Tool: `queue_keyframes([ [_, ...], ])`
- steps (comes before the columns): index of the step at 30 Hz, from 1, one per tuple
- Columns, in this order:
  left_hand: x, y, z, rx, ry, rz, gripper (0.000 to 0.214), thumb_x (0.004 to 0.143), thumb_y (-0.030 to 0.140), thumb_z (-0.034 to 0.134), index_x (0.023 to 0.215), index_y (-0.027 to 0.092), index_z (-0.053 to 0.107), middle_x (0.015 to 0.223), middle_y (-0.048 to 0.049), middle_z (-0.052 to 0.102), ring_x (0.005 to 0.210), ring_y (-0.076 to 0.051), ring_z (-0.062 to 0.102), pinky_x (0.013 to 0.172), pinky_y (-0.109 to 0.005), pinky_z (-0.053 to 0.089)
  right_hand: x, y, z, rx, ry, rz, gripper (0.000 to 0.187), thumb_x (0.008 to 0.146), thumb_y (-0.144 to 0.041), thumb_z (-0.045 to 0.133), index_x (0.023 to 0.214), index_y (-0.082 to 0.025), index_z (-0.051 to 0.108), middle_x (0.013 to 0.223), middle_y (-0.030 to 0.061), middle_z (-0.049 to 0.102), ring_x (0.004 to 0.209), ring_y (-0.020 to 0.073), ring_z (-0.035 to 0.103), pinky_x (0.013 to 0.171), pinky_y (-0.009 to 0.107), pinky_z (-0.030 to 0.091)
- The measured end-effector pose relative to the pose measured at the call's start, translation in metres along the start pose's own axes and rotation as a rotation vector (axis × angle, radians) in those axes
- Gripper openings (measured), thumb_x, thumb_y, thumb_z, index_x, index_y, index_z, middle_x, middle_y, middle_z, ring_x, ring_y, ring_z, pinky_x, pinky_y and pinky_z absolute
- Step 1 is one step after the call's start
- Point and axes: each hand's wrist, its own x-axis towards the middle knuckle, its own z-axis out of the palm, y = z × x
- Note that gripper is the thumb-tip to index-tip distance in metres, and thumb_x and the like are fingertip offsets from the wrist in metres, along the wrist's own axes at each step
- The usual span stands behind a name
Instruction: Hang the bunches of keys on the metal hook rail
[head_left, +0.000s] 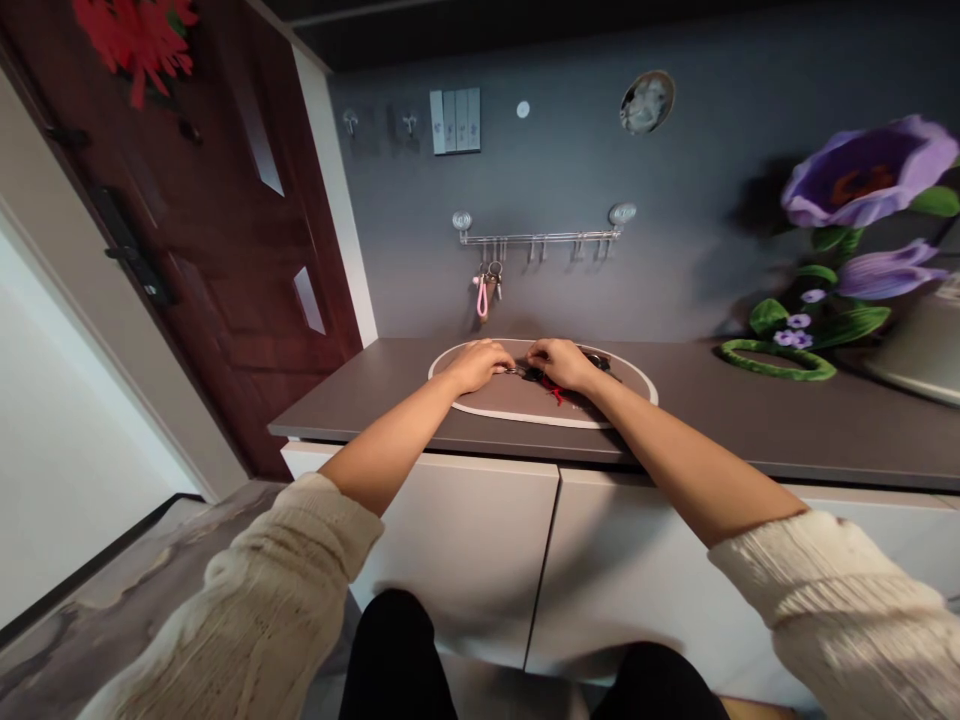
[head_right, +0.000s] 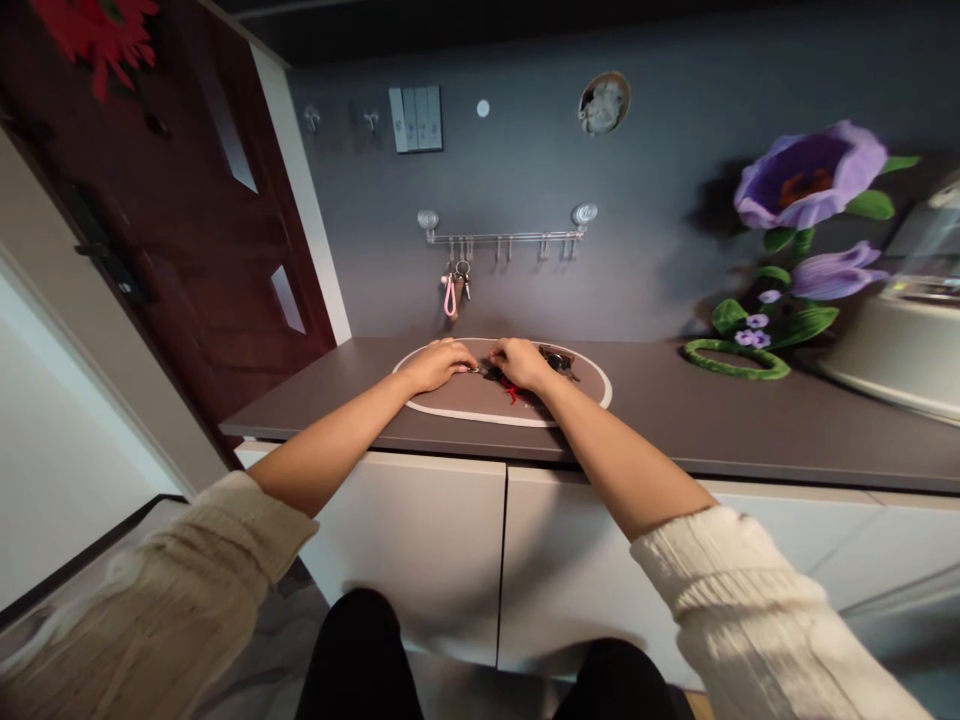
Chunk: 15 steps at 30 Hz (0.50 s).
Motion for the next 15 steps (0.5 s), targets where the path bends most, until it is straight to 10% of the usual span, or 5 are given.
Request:
queue_keyframes([
  [15,0.0008,0.0039,-0.0024,0.003,0.053,-0.023,0.012,0.079,0.020,0.053,0.079,0.020,0.065,0.085,-0.0033,0.065,0.085,-0.016,0.051,0.079,-0.027,0.036,0.0008,-0.0020,-0.0005,-0.029,-0.030,-0.007,0.013,0.075,-0.017,0.055,0.079,-0.018,0.068,0.083,0.0061,0.068,0.075,0.0177,0.058,0.071,0.024,0.038],
])
